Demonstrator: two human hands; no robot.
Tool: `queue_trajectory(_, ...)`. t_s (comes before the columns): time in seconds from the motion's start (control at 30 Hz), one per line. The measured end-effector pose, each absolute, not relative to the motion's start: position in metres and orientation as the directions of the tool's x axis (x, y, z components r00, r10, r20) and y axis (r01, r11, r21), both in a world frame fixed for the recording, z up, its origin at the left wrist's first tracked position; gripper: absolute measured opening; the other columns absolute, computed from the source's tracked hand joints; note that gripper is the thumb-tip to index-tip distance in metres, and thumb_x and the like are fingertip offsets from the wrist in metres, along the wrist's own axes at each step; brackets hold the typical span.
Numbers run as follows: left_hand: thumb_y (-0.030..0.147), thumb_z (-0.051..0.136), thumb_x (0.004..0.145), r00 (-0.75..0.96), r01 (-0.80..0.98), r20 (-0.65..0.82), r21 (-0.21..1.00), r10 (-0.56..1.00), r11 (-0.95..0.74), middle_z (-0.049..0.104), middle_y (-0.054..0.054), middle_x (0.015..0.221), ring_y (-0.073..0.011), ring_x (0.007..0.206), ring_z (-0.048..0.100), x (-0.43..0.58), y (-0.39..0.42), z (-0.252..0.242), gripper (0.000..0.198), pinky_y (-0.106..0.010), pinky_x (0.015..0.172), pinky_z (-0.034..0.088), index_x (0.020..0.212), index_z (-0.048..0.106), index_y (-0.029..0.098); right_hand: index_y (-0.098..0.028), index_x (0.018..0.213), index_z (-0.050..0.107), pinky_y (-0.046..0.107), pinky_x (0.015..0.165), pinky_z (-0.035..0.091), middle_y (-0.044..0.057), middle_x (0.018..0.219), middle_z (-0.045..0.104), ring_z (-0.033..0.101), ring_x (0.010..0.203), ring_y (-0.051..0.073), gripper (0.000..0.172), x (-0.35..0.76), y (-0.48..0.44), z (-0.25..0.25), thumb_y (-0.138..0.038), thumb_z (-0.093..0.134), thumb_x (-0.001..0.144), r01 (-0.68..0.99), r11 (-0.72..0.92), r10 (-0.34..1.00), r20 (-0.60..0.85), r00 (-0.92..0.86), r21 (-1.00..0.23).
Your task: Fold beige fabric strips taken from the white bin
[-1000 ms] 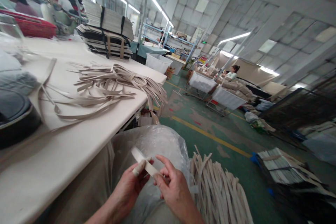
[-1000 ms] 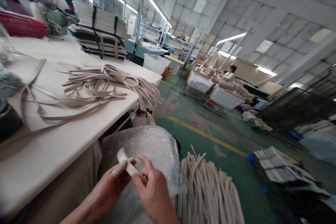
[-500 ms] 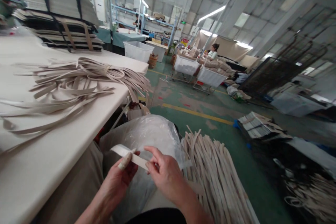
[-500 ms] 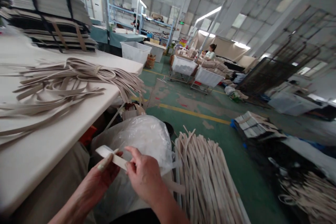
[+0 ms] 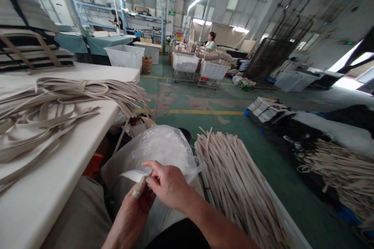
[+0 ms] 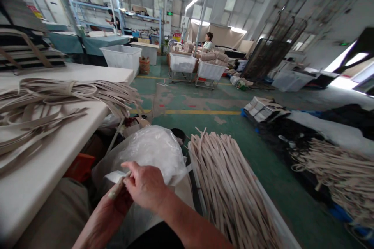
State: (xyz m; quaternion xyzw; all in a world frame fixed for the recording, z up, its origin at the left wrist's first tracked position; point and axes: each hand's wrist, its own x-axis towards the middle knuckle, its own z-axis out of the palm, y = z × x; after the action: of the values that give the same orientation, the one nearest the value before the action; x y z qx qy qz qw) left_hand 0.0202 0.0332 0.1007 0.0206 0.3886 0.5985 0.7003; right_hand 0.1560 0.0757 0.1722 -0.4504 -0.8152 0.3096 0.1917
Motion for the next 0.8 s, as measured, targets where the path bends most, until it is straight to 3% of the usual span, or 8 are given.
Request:
queue_trajectory(0.2,0.006,0.048,0.092,-0.226,-0.805,-0.580,0.563,0.783,0.185,0.076,-0.006,0.093,-0.0128,0.075,0.071,-0.011,0.042,0.103,0.027,-0.020,0.063,0.061,0.094,0.073,0.015,-0.027,0.126,0.060,0.024,0.066,0.044,0.001,0.084,0.073,0.067,0.073,0.018,0.045,0.185,0.074,0.183,-0.029,0.068,0.082,0.595,0.427,0.831,0.035,-0.556,-0.681)
queue_trajectory(0.3,0.006,0.047,0.093,-0.187,-0.826,-0.593,0.527,0.783,0.201,0.076,-0.005,0.091,-0.0124,0.072,0.071,-0.017,0.044,0.102,0.028,-0.021,0.060,0.061,0.099,0.072,0.017,-0.027,0.115,0.066,0.020,0.061,0.042,-0.002,0.078,0.070,0.062,0.064,0.012,0.031,0.197,0.069,0.186,-0.026,0.066,0.085,0.485,0.418,0.813,0.079,-0.577,-0.768)
queue_trajectory(0.43,0.006,0.051,0.092,-0.138,-0.835,-0.630,0.489,0.764,0.252,0.076,-0.006,0.091,-0.0124,0.070,0.071,-0.008,0.042,0.104,0.024,-0.021,0.059,0.061,0.099,0.071,0.016,-0.024,0.112,0.067,0.020,0.071,0.045,0.000,0.091,0.072,0.064,0.076,0.013,0.028,0.197,0.066,0.184,-0.025,0.067,0.084,0.323,0.479,0.754,0.194,-0.628,-0.816)
queue_trajectory(0.53,0.006,0.053,0.091,-0.117,-0.820,-0.642,0.493,0.758,0.290,0.076,-0.006,0.090,-0.0128,0.070,0.071,-0.002,0.039,0.106,0.021,-0.021,0.060,0.060,0.096,0.071,0.014,-0.021,0.103,0.069,0.020,0.072,0.046,0.000,0.089,0.072,0.065,0.076,0.013,0.019,0.191,0.067,0.177,-0.018,0.061,0.086,0.275,0.525,0.727,0.257,-0.637,-0.806)
queue_trajectory(0.8,0.018,0.079,0.071,-0.004,-0.754,-0.558,0.547,0.830,0.364,0.074,-0.006,0.087,-0.0171,0.075,0.070,0.004,0.028,0.094,0.017,-0.025,0.066,0.059,0.087,0.073,0.014,-0.023,0.099,0.067,0.028,0.089,0.047,0.004,0.107,0.069,0.063,0.099,0.017,0.017,0.165,0.081,0.139,-0.019,0.054,0.090,0.343,0.714,0.639,0.368,-0.675,-0.611)
